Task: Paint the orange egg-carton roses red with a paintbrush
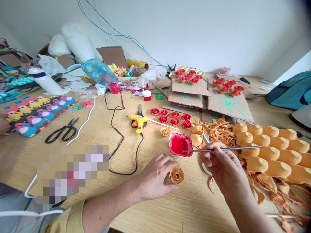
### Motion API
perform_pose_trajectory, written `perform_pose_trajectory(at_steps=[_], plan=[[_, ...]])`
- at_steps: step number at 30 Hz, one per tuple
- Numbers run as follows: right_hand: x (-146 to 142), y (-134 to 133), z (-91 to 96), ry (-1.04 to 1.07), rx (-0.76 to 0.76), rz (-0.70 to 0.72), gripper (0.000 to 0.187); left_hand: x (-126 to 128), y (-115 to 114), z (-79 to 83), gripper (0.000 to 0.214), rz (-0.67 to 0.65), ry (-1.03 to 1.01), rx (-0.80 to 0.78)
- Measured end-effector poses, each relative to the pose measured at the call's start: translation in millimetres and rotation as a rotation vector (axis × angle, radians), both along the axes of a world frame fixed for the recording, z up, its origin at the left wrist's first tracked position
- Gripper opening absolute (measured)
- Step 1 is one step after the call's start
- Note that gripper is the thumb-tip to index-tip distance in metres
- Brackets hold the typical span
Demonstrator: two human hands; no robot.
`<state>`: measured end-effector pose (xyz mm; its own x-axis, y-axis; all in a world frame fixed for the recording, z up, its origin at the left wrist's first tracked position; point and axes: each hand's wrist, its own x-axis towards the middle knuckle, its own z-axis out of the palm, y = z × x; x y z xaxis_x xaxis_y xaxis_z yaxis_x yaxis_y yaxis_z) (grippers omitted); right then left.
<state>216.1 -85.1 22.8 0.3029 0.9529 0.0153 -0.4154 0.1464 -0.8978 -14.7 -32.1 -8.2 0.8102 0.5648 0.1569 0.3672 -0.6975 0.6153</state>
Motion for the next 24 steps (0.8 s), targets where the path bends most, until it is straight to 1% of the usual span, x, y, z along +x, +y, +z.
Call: perform_pose_trajectory(at_steps=[2,3,6,7,9,11,13,15,19,24], plan=[[-0.2,-2.2,2.4,-0.025,0.040,0.014,0.022,-1.8,1.9,1.8,0.060,0.034,-0.050,0.068],[-0.4,-3.2,3.2,-0.037,0.060,0.021,0.020,-2.5,3.0,3.0,0.054,0.063,-0.099,0.099],[-1.6,-5.3,2.6,-0.069,0.114,0.043,0.018,-4.9,6.6,8.5,0.017,0.198,-0.314,0.200],[-2.2,-5.7,1.2,-0.079,0.129,0.057,0.018,-5.9,7.8,11.2,0.011,0.240,-0.390,0.241],[-3.7,-6.2,-3.3,-0.095,0.142,0.085,0.017,-8.4,10.2,17.1,0.011,0.290,-0.510,0.335],[-5.6,-6.5,-8.6,-0.100,0.136,0.110,0.017,-11.2,11.8,22.2,0.011,0.298,-0.581,0.426],[-7.7,-6.7,-12.8,-0.099,0.121,0.124,0.017,-13.6,12.4,25.0,0.014,0.294,-0.599,0.492],[-9.6,-6.6,-14.8,-0.103,0.111,0.132,0.018,-15.0,11.8,25.6,0.016,0.287,-0.588,0.526],[-12.3,-5.1,-14.1,-0.121,0.091,0.143,0.018,-15.3,9.3,25.4,0.016,0.288,-0.544,0.518],[-12.8,-4.0,-15.0,-0.158,0.110,0.165,0.017,-14.4,7.6,27.0,0.011,0.279,-0.511,0.500]])
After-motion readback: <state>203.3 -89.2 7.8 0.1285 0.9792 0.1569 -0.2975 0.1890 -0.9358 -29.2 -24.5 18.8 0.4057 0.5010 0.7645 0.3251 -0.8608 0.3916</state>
